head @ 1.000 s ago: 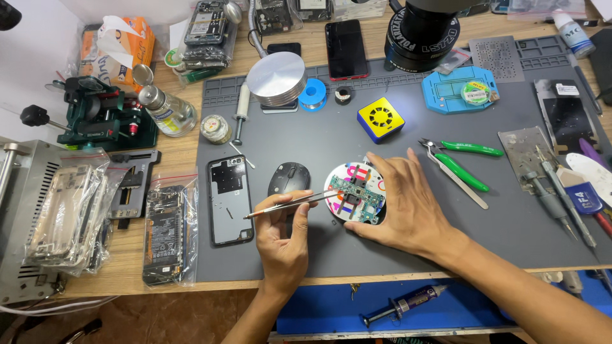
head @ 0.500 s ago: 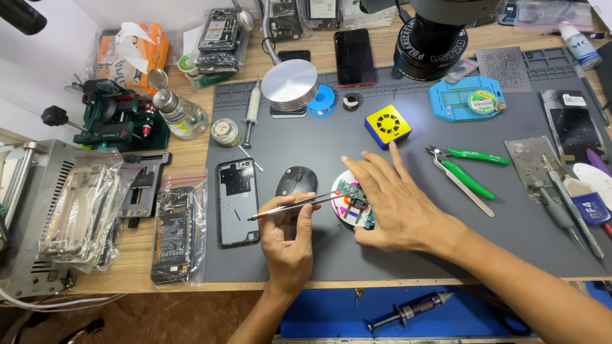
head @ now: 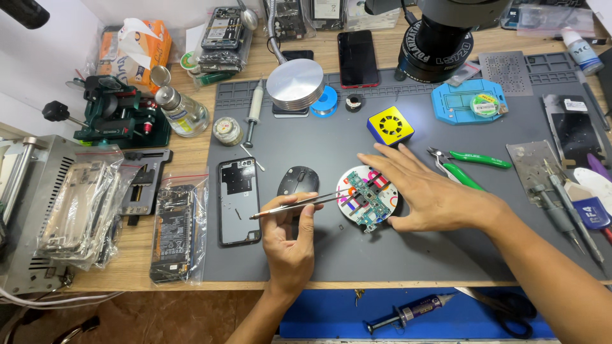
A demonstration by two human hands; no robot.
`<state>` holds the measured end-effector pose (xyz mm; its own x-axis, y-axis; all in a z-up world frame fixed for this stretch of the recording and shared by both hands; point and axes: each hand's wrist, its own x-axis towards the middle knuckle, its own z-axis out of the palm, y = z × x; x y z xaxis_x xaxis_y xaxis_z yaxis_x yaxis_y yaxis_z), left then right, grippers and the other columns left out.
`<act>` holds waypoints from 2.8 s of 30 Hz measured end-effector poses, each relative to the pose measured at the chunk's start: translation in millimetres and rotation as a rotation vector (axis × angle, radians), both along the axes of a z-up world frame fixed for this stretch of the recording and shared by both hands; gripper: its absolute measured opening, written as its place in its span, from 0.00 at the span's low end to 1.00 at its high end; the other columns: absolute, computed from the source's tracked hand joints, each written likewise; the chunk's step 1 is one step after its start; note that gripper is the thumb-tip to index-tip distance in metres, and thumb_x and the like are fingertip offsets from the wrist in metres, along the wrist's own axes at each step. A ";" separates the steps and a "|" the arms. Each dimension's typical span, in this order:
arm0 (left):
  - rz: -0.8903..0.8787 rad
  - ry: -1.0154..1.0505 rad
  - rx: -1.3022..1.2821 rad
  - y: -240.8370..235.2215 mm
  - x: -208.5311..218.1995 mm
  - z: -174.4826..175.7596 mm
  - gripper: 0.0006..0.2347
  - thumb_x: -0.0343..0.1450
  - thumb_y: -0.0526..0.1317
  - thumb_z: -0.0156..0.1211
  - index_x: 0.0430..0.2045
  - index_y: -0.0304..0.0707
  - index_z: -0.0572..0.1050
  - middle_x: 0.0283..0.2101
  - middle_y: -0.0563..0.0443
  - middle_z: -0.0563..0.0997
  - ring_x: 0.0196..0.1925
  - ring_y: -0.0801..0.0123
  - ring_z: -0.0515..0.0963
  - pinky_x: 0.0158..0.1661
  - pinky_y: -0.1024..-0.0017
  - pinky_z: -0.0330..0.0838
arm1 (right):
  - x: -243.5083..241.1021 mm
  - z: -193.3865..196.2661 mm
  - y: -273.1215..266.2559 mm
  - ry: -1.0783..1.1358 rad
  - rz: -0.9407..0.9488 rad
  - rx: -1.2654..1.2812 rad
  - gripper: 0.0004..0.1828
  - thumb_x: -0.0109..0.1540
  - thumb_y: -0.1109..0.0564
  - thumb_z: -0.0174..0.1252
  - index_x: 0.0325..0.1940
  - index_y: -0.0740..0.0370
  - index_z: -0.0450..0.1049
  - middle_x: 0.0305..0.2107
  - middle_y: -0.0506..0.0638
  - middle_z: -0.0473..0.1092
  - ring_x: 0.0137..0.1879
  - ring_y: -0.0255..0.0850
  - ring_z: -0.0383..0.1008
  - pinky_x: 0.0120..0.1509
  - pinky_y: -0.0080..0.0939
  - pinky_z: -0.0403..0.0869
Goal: The person uses a hot air gun to heat a small circuit board held by tweezers, then sets the tool down. They continue to manipulate the board with tweezers and a small metal tool, adjusting components on the board's surface.
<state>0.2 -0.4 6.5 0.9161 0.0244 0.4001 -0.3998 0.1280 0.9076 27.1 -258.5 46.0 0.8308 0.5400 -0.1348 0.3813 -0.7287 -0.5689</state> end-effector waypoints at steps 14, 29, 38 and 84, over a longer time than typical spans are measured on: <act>-0.007 0.010 -0.015 -0.7 -0.2 -4.3 0.10 0.76 0.27 0.54 0.49 0.37 0.65 0.47 0.35 0.81 0.49 0.55 0.84 0.54 0.62 0.86 | -12.6 -26.2 5.1 -0.211 -0.046 0.090 0.66 0.50 0.47 0.74 0.82 0.62 0.41 0.74 0.61 0.51 0.80 0.55 0.47 0.84 0.57 0.43; -0.038 0.006 0.014 2.1 -1.6 -2.9 0.10 0.77 0.27 0.53 0.50 0.38 0.65 0.48 0.35 0.80 0.50 0.55 0.84 0.55 0.62 0.86 | -21.0 -61.7 8.4 -0.438 -0.352 0.036 0.72 0.40 0.35 0.81 0.79 0.60 0.51 0.70 0.57 0.59 0.70 0.69 0.58 0.74 0.63 0.62; -0.097 -0.001 0.010 1.7 -1.6 -4.9 0.11 0.77 0.27 0.52 0.51 0.38 0.64 0.47 0.35 0.80 0.50 0.56 0.83 0.55 0.61 0.86 | -20.0 -47.6 4.8 -0.464 -0.285 0.073 0.69 0.44 0.35 0.80 0.78 0.65 0.53 0.67 0.62 0.64 0.70 0.63 0.63 0.79 0.59 0.59; -0.123 -0.019 0.015 2.6 -2.0 -5.6 0.10 0.77 0.27 0.53 0.50 0.38 0.64 0.48 0.36 0.80 0.48 0.55 0.84 0.55 0.64 0.84 | -16.4 -41.8 -5.1 -0.350 -0.217 0.198 0.67 0.41 0.38 0.83 0.76 0.62 0.56 0.69 0.60 0.64 0.74 0.54 0.64 0.78 0.52 0.62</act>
